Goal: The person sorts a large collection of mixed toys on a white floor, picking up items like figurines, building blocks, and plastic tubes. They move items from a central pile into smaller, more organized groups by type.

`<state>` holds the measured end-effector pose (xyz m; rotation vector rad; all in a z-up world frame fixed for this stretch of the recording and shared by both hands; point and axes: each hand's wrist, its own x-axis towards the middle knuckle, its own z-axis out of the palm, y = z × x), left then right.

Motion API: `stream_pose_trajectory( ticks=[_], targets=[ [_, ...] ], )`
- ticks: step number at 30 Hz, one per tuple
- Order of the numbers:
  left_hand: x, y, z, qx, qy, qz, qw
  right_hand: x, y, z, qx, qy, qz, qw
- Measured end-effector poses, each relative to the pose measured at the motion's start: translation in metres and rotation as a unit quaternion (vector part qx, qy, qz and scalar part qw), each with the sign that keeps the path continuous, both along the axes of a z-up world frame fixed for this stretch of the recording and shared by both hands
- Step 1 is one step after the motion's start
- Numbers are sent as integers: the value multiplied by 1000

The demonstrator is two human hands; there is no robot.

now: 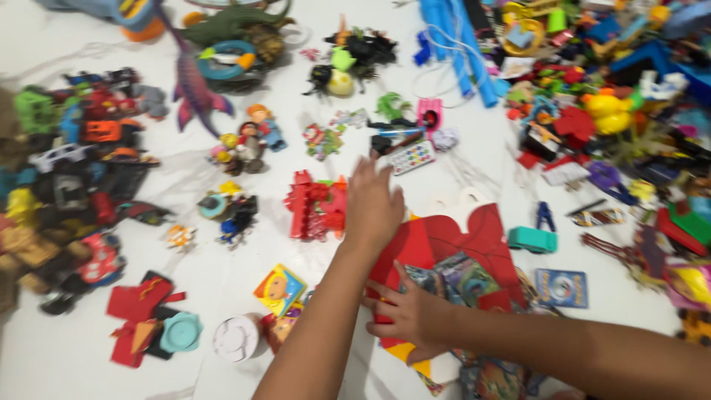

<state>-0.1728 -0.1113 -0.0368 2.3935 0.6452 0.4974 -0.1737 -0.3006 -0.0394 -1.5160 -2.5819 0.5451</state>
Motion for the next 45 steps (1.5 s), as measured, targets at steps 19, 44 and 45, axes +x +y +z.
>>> stream_pose_trajectory(
  ticks=[19,44,45],
  targets=[
    [35,5,-21,-54,133,11,990,122,-65,14,-139,-44,-70,987],
    [103,-45,8,-110,-53,-135,983,363,-46,124,-357,-348,-417,760],
    [107,-44,11,-99,-60,-143,983,365,-58,110,-455,-342,-421,706]
  ],
)
